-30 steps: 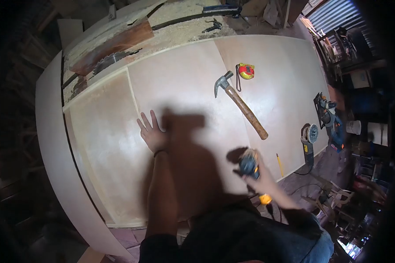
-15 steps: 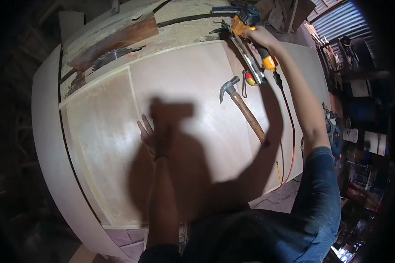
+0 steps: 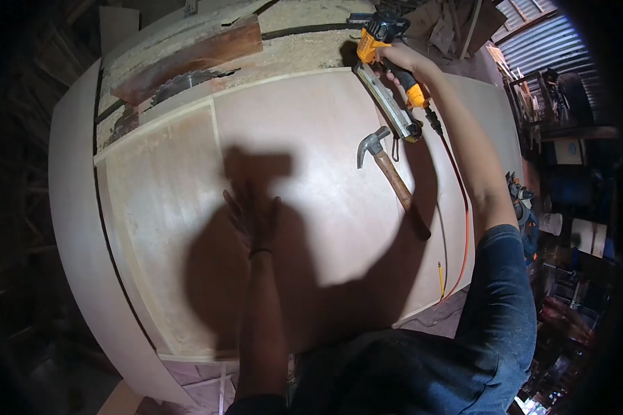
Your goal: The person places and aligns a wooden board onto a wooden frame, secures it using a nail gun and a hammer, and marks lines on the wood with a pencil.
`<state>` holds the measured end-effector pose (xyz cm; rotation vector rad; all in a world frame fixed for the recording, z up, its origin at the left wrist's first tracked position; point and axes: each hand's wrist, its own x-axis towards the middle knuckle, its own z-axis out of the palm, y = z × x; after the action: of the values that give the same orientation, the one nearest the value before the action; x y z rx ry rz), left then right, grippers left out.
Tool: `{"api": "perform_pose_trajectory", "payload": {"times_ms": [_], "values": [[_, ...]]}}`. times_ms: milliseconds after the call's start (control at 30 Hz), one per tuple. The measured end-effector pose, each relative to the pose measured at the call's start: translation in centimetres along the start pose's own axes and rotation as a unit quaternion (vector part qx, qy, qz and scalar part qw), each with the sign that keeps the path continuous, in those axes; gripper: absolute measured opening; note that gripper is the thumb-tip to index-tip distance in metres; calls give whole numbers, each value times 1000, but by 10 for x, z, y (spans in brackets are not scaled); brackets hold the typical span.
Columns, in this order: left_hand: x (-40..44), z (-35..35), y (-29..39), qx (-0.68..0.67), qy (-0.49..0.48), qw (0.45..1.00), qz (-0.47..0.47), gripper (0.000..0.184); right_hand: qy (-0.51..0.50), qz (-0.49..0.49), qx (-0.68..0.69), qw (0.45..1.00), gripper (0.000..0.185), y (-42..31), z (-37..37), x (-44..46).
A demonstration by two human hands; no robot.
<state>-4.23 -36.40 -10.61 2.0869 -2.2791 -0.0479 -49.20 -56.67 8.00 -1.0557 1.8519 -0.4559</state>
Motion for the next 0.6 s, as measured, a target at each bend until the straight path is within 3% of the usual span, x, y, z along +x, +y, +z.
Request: {"api": "perform_pose_trajectory", "payload": {"times_ms": [200, 500, 600], "values": [[1, -14, 4, -17, -48, 999, -16, 92, 61, -17, -57, 996, 24, -4, 13, 0], [-1, -22, 7, -16, -61, 998, -12, 90, 10, -87, -247, 965, 34, -1, -8, 23], [-3, -19, 4, -33, -18, 999, 2, 88, -3, -81, -299, 951, 33, -9, -17, 18]]}}
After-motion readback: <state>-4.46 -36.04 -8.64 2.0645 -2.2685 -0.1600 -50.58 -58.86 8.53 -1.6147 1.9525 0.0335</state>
